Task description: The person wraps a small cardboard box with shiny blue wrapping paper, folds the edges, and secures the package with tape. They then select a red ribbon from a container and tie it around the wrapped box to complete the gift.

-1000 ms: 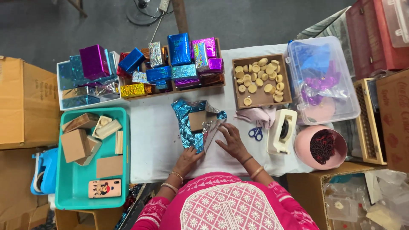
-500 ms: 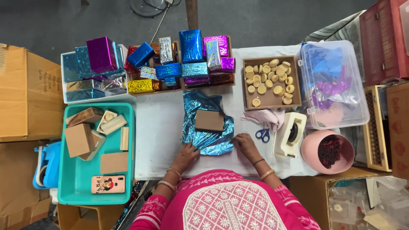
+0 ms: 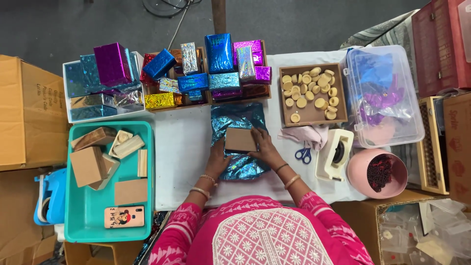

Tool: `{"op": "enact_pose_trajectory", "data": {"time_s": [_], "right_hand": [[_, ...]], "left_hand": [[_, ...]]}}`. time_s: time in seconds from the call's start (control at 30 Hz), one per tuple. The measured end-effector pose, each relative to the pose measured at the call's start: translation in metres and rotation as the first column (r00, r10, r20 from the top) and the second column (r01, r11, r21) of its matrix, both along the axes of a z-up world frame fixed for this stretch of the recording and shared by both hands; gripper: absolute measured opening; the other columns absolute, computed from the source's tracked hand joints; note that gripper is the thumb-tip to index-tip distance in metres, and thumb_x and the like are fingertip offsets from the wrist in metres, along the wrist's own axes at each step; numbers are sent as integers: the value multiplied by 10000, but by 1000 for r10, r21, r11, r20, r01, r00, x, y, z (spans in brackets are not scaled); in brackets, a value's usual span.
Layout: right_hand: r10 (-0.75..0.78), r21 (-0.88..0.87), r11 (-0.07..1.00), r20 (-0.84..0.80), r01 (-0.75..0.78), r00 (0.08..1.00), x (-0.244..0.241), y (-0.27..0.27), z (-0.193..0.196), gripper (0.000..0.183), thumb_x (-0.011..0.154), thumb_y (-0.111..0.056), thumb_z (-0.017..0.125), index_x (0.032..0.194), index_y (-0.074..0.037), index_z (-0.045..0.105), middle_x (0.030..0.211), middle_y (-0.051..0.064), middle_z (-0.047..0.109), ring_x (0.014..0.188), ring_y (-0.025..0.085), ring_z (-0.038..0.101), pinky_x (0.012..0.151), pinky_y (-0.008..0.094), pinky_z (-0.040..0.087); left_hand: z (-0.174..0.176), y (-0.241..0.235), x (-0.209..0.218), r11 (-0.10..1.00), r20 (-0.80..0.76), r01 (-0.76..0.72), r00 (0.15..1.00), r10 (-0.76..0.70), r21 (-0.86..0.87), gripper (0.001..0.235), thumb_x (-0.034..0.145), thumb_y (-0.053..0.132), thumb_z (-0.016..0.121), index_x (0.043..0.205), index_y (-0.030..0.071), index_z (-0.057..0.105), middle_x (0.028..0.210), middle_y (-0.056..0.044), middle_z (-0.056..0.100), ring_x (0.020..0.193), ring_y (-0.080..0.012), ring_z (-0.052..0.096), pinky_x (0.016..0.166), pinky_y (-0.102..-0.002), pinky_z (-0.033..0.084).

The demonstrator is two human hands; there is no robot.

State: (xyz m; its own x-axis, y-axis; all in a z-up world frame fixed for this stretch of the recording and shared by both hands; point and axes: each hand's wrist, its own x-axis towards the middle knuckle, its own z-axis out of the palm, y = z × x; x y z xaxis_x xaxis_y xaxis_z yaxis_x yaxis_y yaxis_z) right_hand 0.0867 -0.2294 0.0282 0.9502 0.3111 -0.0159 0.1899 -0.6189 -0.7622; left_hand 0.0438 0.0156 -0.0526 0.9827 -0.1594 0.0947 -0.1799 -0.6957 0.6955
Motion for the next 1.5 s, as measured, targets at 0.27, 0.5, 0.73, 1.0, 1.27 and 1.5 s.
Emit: {"op": "enact_pose_trajectory", "data": {"time_s": [0.27,0.5,0.73,1.0,1.27,1.5], "right_hand": [[6,-180,983,-63,-17,998,10,-2,-20,1055,560,-110,894,1500,-177,421,1456,121,467,1184,449,500,1038,486,491],[15,-196,980,-86,-32,996,17,-6,-22,1025,519,-161,885,1453,-209,465,1437,78,496,1133,422,505,1014,459,501],[90,-186,978,-5,-89,996,14,-7,-26,1044,488,-176,896,1445,-213,480,1405,78,520,1143,401,510,1006,457,473],[73,-186,980,9,-70,997,9,-6,-34,1001,524,-178,874,1442,-210,475,1387,76,516,1184,420,476,1048,486,455],[-7,-118,993,-60,0,998,15,-22,-56,932,646,-293,919,1450,-172,462,1427,144,470,1245,421,448,1074,491,423],[-447,196,868,-93,457,890,50,-38,-118,695,875,-209,825,1455,-69,469,1207,151,553,1013,226,575,872,328,550]], "left_hand": [[4,-2,3,991,-147,24,989,-4,135,1093,742,218,851,1609,114,193,1413,-205,439,1200,-438,427,1069,-526,401],[4,-1,3,988,-163,24,987,1,155,1097,732,255,852,1610,126,206,1406,-199,431,1166,-430,425,1047,-524,415],[-4,0,3,989,-148,24,989,-2,143,1103,706,289,866,1589,123,225,1384,-199,423,1155,-434,421,1032,-535,418],[-3,-1,7,987,-192,9,981,23,162,1089,708,292,862,1588,143,237,1367,-191,427,1147,-425,428,1035,-531,423],[-41,14,5,999,-115,-35,993,36,11,828,726,143,783,1472,99,426,1279,-196,521,1102,-389,516,972,-502,467],[-52,23,32,896,-139,-354,935,327,-268,599,772,39,780,1331,43,567,1140,-139,637,1006,-281,657,841,-358,580]]}}
